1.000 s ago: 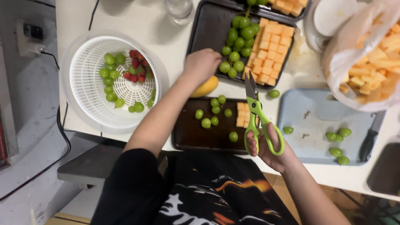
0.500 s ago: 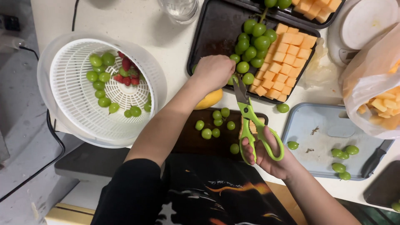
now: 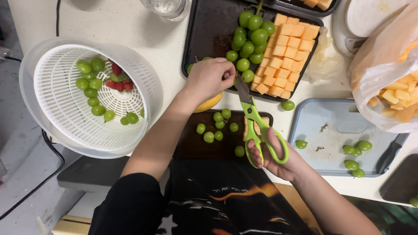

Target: The person arranges green grapes and cubed melon on black trays, using shears to cut grape stems and placing the fruit into neat rows. The person then moves to a second station and places small red decorations onto individual pastries on metal trays.

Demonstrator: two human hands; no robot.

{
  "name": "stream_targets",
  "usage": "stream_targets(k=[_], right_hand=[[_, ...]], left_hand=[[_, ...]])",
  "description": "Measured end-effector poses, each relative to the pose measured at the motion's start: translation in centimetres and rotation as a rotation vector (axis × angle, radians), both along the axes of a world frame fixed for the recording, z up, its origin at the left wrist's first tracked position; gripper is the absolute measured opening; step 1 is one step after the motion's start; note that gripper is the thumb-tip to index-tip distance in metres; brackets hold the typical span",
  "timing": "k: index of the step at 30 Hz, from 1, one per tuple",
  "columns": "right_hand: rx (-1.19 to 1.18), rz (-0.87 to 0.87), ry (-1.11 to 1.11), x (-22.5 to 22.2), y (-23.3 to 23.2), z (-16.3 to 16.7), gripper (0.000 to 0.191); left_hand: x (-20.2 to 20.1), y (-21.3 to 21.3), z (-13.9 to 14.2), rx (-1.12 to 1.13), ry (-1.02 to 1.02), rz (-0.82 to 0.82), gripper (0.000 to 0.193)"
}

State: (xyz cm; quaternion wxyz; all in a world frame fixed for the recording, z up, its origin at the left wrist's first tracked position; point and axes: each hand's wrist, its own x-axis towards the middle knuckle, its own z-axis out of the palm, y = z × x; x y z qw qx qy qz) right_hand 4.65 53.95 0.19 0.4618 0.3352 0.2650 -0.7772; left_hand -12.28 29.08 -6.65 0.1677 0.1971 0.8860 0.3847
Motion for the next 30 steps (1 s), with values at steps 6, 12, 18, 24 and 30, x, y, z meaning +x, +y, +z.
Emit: stream_targets(k=[6, 12, 18, 24, 30], right_hand=[[0.071, 0.075, 0.105, 0.7, 0.4, -2.0, 0.062], [0.205, 0.153, 0.133, 1.0, 1.3, -3.8, 0.062], [0.321, 0.233, 0.164, 1.3, 1.9, -4.8, 0.063], [0.244, 0.184, 0.277, 1.7, 2.0, -3.7, 0.068], [0.157, 0.093, 0.387, 4.2, 3.3, -2.5, 0.070]], left_hand=[[0.5, 0.1, 0.2, 0.020, 0.034, 0.004, 0.004], [0.5, 0.1, 0.4, 0.019, 0.077, -0.009, 0.004], [0.4, 0.3, 0.9, 0.019, 0.108, -0.015, 0.004], [0.0, -0.7, 2.6, 0.082, 0.004, 0.185, 0.006], [3.1, -2.3, 5.9, -0.140, -0.139, 0.079, 0.009]])
